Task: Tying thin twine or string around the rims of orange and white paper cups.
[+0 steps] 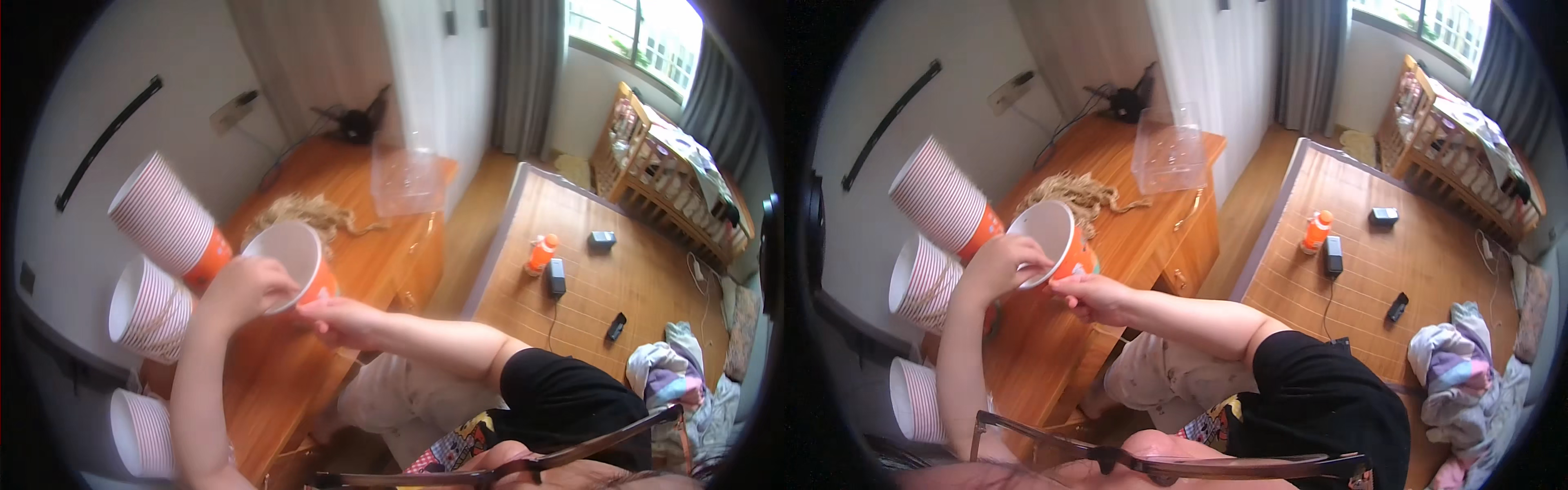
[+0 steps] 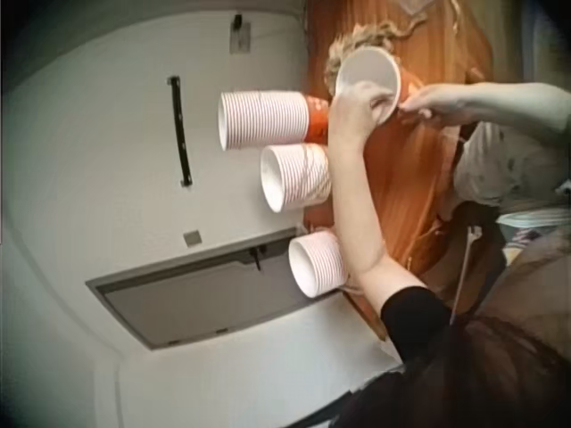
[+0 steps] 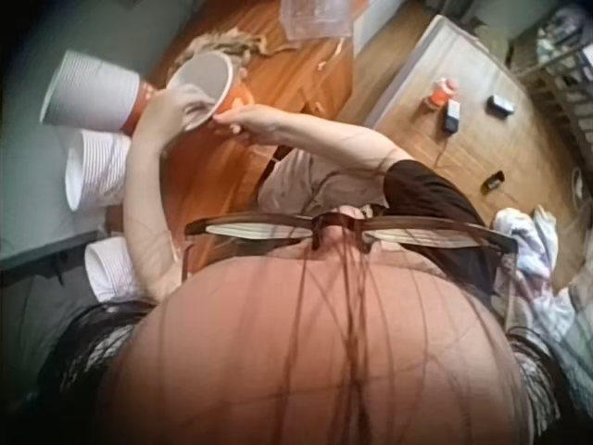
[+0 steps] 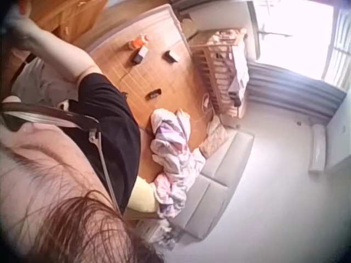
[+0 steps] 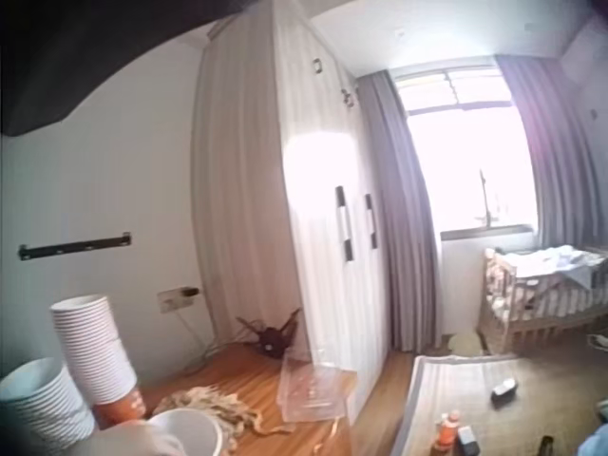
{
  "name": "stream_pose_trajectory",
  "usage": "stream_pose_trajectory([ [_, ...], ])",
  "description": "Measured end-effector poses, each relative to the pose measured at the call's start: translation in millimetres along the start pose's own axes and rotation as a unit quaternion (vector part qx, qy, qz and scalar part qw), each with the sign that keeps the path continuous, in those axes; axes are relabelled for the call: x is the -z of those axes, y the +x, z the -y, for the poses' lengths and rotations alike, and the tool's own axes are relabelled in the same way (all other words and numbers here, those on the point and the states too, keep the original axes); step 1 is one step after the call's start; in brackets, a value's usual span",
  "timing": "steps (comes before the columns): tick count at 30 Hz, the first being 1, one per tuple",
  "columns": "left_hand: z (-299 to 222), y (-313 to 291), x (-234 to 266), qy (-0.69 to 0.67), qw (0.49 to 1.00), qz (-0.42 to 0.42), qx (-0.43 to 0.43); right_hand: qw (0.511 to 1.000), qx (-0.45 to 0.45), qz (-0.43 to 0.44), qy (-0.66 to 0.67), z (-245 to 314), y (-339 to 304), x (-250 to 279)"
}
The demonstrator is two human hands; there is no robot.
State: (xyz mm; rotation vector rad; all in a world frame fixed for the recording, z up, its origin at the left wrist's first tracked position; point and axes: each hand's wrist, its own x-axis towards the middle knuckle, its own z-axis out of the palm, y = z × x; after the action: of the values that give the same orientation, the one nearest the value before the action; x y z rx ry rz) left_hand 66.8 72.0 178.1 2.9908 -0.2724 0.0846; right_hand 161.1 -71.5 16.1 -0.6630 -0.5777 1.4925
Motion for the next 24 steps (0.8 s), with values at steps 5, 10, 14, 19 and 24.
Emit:
stream_pose_trajectory([
  [5,11,6,0,-0.071,0.997,0.028,0.004,1.0,0.013,0.002,-0.012,0,1,-7],
  [10,8,5,-4,-0.093,0.993,0.07,0.023,1.0,0.027,0.009,-0.012,3,-3,-10],
  [14,0,5,-1,-0.069,0.995,0.066,0.02,1.0,0.021,0.0,-0.013,4,-3,-12],
  [19,-5,2,-4,-0.039,0.998,0.051,0.026,1.0,0.018,0.003,-0.003,0,-2,-13],
  [24,-9,4,-2,0.023,0.999,0.004,-0.034,1.0,0.018,-0.002,-0.012,2,-5,-14],
])
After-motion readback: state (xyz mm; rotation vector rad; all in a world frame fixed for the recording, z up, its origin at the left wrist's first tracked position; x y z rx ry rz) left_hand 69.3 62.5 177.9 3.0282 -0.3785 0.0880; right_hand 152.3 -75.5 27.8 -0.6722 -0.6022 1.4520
